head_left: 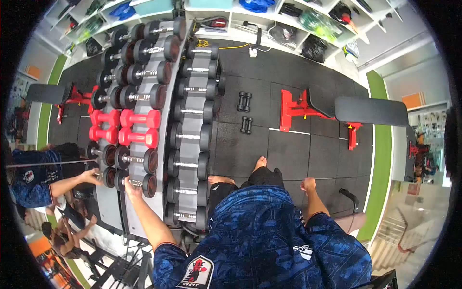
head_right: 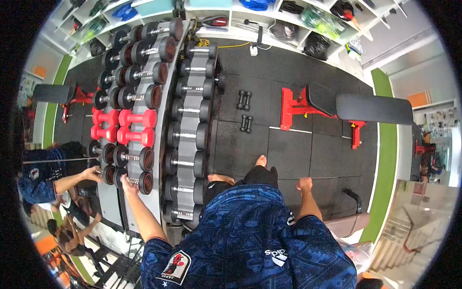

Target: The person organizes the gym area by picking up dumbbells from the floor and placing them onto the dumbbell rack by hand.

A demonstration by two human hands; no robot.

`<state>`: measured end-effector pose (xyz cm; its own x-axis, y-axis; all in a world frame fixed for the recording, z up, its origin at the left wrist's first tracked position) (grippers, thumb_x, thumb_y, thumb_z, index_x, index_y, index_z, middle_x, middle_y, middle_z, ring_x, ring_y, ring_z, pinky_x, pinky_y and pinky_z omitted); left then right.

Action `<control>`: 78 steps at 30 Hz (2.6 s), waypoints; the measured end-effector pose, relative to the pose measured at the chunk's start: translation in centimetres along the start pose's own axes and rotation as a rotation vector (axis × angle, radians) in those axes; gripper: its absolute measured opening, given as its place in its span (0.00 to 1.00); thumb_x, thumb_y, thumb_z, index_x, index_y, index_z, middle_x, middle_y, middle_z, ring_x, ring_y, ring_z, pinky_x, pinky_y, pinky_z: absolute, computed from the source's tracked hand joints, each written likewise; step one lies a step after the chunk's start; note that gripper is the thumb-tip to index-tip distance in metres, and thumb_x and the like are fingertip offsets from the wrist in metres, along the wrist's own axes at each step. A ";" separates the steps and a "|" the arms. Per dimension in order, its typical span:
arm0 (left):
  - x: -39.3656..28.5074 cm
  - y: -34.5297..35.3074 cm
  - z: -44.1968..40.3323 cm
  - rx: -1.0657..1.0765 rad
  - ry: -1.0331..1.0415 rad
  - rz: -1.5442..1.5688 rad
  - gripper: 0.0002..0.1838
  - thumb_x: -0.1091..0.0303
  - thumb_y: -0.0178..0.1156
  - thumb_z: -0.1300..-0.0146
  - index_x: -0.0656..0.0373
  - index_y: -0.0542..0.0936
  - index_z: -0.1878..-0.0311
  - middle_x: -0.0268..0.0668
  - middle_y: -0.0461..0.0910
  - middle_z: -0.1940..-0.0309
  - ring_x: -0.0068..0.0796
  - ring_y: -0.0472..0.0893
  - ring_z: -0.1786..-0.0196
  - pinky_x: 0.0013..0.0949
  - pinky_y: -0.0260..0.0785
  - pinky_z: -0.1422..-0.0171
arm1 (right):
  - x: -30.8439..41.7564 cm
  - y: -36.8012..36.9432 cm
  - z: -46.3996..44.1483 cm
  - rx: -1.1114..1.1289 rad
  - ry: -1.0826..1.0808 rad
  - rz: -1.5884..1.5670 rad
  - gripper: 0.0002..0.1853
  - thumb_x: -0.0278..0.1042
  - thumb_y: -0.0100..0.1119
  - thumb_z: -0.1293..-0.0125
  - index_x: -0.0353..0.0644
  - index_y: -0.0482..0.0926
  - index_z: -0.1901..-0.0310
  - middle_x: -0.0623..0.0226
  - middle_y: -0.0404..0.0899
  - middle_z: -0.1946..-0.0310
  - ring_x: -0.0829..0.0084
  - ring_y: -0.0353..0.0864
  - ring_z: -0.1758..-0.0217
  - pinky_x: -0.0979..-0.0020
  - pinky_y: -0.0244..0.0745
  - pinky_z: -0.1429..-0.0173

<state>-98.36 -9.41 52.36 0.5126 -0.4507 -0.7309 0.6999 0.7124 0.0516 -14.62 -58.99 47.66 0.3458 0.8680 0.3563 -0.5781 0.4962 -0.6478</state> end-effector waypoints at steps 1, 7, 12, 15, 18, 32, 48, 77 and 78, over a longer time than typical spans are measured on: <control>-1.9 0.2 2.5 -0.117 0.172 -0.073 0.24 0.55 0.63 0.43 0.62 0.75 0.49 0.46 0.78 0.56 0.44 0.78 0.52 0.49 0.71 0.48 | -1.2 -0.6 -0.2 0.020 0.026 -0.074 0.09 0.29 0.50 0.39 0.39 0.72 0.57 0.61 0.77 0.75 0.70 0.79 0.78 0.68 0.77 0.77; 1.2 8.1 22.1 -0.762 0.955 -0.829 0.20 0.64 0.62 0.46 0.65 0.70 0.54 0.50 0.71 0.59 0.48 0.74 0.58 0.47 0.67 0.52 | -0.5 0.9 -2.4 0.166 -0.066 0.014 0.17 0.26 0.53 0.42 0.42 0.67 0.50 0.63 0.79 0.75 0.68 0.80 0.78 0.67 0.77 0.77; 22.1 20.5 26.6 0.139 1.017 -0.970 0.14 0.78 0.59 0.51 0.63 0.72 0.59 0.41 0.71 0.62 0.34 0.72 0.62 0.35 0.67 0.54 | 6.2 2.6 -7.9 0.202 -0.408 0.296 0.16 0.26 0.58 0.45 0.42 0.72 0.53 0.64 0.80 0.73 0.71 0.82 0.75 0.68 0.78 0.71; 26.9 29.5 37.0 0.486 1.131 -1.030 0.17 0.75 0.61 0.53 0.63 0.73 0.57 0.45 0.70 0.61 0.43 0.71 0.57 0.40 0.66 0.50 | 13.4 3.2 -8.3 0.291 -0.568 0.298 0.14 0.29 0.60 0.44 0.39 0.75 0.55 0.65 0.81 0.73 0.75 0.82 0.74 0.73 0.78 0.68; 31.0 35.8 42.9 0.814 0.927 -1.083 0.18 0.74 0.61 0.50 0.63 0.71 0.54 0.48 0.68 0.59 0.48 0.69 0.52 0.44 0.64 0.46 | 20.5 2.8 -6.3 0.419 -0.511 0.140 0.13 0.29 0.60 0.43 0.39 0.75 0.55 0.66 0.81 0.73 0.76 0.82 0.73 0.73 0.78 0.68; 36.7 50.8 34.2 1.020 0.539 -1.257 0.15 0.70 0.60 0.46 0.62 0.72 0.55 0.47 0.79 0.69 0.46 0.81 0.62 0.44 0.72 0.54 | 36.5 8.2 -11.9 0.411 -0.504 0.333 0.13 0.28 0.59 0.43 0.38 0.75 0.56 0.65 0.82 0.73 0.75 0.83 0.73 0.71 0.78 0.68; 47.9 60.2 15.6 0.496 0.245 -1.101 0.19 0.59 0.60 0.46 0.58 0.77 0.54 0.49 0.82 0.65 0.48 0.82 0.58 0.45 0.72 0.47 | 42.6 35.0 -27.6 0.695 -0.405 0.011 0.13 0.24 0.56 0.41 0.37 0.72 0.53 0.63 0.79 0.71 0.72 0.79 0.74 0.72 0.74 0.73; 78.0 70.2 -11.0 0.488 0.290 -1.464 0.25 0.60 0.65 0.57 0.59 0.77 0.53 0.54 0.82 0.60 0.54 0.80 0.53 0.48 0.71 0.46 | 40.7 60.4 -51.6 0.400 -0.353 -0.080 0.12 0.34 0.65 0.51 0.35 0.75 0.70 0.61 0.79 0.80 0.66 0.78 0.81 0.65 0.74 0.73; 77.9 69.1 -10.6 0.476 0.338 -1.338 0.24 0.61 0.65 0.59 0.59 0.79 0.55 0.52 0.82 0.60 0.52 0.81 0.53 0.47 0.72 0.48 | 40.8 60.4 -51.1 0.444 -0.341 -0.042 0.10 0.31 0.63 0.51 0.35 0.74 0.71 0.62 0.78 0.81 0.67 0.78 0.82 0.64 0.72 0.75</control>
<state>-15.29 10.43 -8.25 -0.7322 -0.4269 -0.5308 0.6793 -0.4008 -0.6148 2.35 5.43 -11.31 0.1594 0.7672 0.6213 -0.8499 0.4269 -0.3091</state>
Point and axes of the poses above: each hand's wrist, its own z-axis away from the middle knuckle, its own y-axis out of the palm, x = y × z, the point moved 9 cm from there along -z, towards the middle knuckle
